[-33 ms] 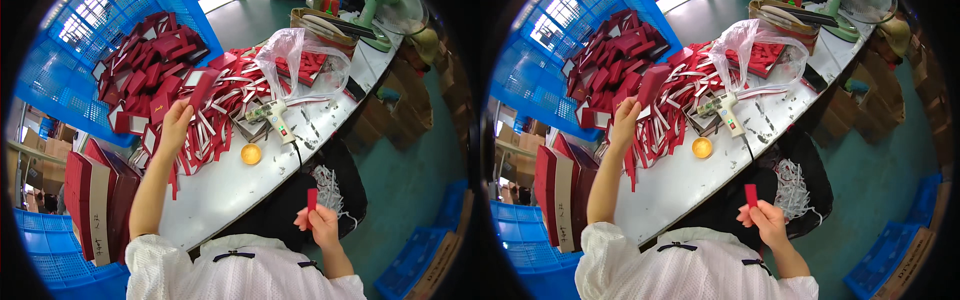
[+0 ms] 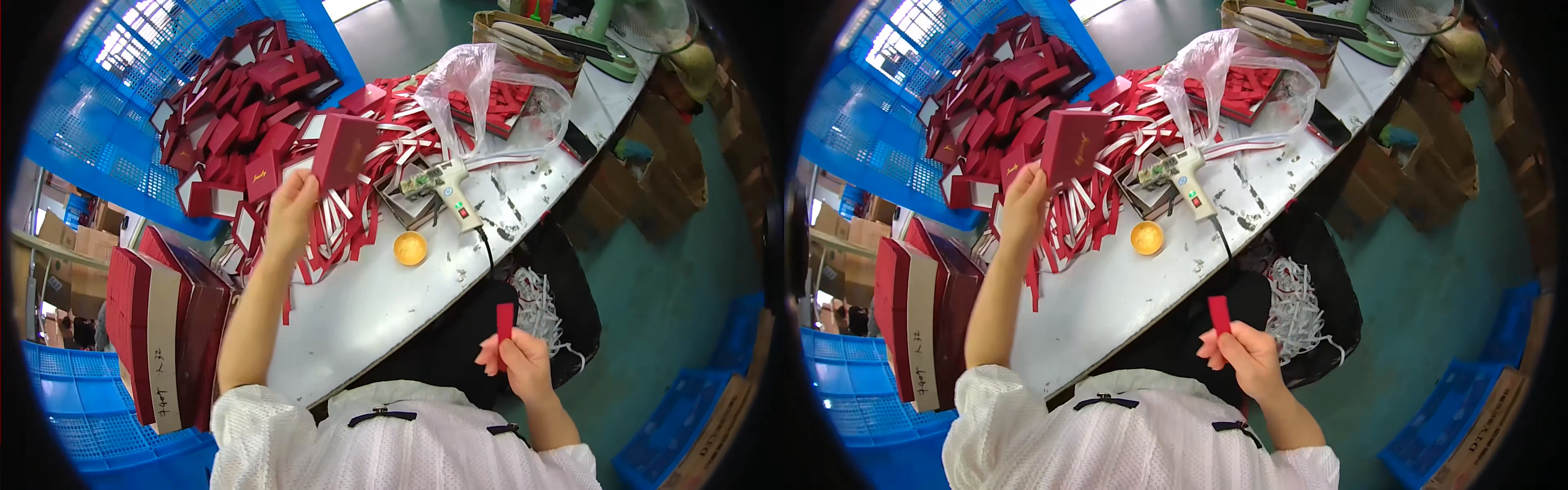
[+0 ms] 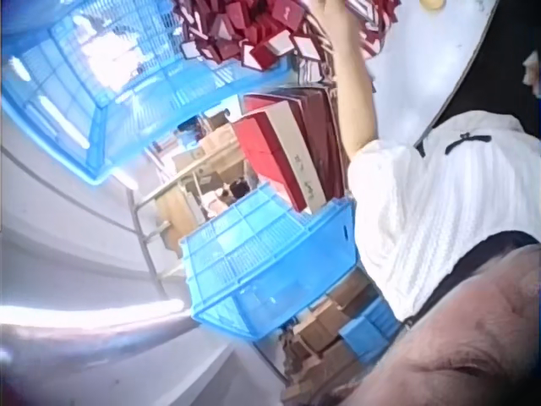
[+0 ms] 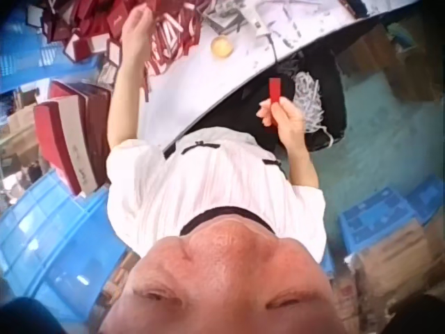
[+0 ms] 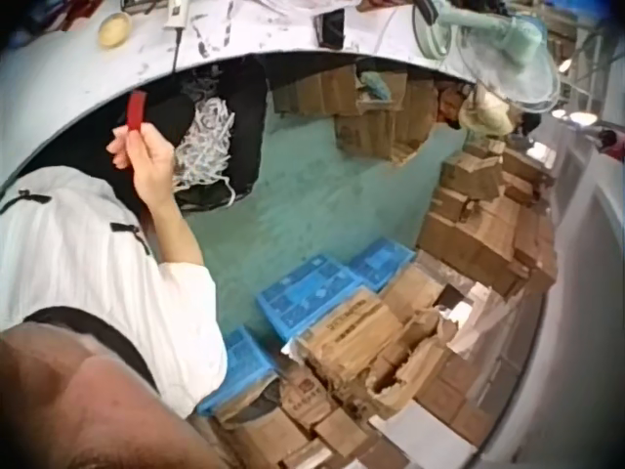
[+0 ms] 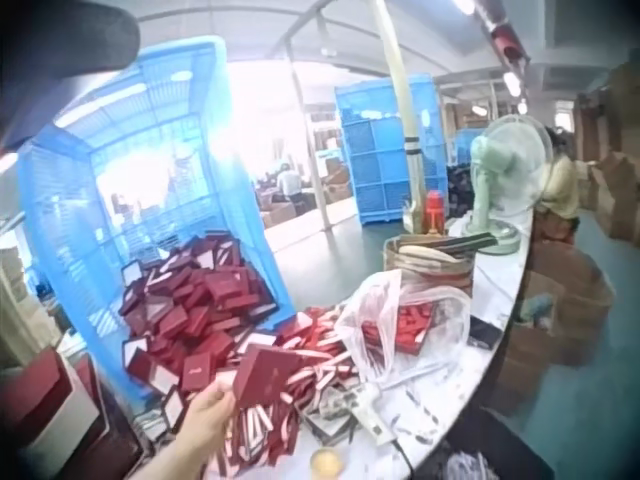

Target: The person assembles small red boxes by inserting a red paper strip into a slot on the side of each box. They pick up a box from a stack, insert the strip, and place the finished box into a blue crate. The process is repeated continuously throughout the video.

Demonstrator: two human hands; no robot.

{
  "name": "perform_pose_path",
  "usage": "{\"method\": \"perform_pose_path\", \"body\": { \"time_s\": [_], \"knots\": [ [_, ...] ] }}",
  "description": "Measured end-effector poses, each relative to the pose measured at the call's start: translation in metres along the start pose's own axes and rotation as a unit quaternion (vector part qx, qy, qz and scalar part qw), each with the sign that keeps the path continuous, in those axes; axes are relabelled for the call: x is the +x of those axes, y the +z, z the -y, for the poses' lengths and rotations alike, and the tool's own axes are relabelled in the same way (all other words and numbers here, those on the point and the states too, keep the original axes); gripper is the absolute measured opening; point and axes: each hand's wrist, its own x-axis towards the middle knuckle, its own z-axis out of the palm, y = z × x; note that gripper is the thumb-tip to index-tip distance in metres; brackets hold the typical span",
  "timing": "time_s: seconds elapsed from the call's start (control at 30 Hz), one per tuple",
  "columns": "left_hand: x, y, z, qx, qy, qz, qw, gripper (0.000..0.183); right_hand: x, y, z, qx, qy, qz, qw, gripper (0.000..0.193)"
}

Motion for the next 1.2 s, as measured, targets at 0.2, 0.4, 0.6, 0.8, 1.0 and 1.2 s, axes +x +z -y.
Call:
{"method": "perform_pose_path", "body": {
  "time_s": [0.2, 0.4, 0.6, 0.8, 1.0, 1.2],
  "knots": [
    [-0.083, 0.097, -0.027, -0.434, -0.142, 0.119, 0.882, 0.033, 0.016, 0.004, 0.025, 0.079, -0.080, -0.013, 0.994, 0.015],
    [-0.111, 0.132, -0.003, -0.526, -0.233, 0.168, 0.800, 0.035, 0.014, -0.011, 0.044, 0.090, -0.222, -0.130, 0.962, 0.015],
    [-0.117, 0.140, -0.005, -0.414, -0.246, 0.314, 0.818, 0.040, -0.001, -0.032, 0.051, 0.004, -0.109, -0.101, 0.989, 0.017],
    [-0.115, 0.164, -0.016, -0.352, -0.144, 0.185, 0.906, 0.037, -0.012, -0.027, 0.041, -0.029, -0.204, -0.218, 0.954, 0.013],
    [-0.123, 0.179, -0.006, -0.293, -0.056, 0.174, 0.938, 0.024, -0.013, 0.000, 0.045, -0.338, -0.313, -0.085, 0.884, 0.015],
    [-0.128, 0.180, -0.013, -0.360, -0.080, 0.217, 0.904, 0.030, -0.014, -0.003, 0.051, -0.342, -0.294, -0.083, 0.889, 0.018]
  ]
}}
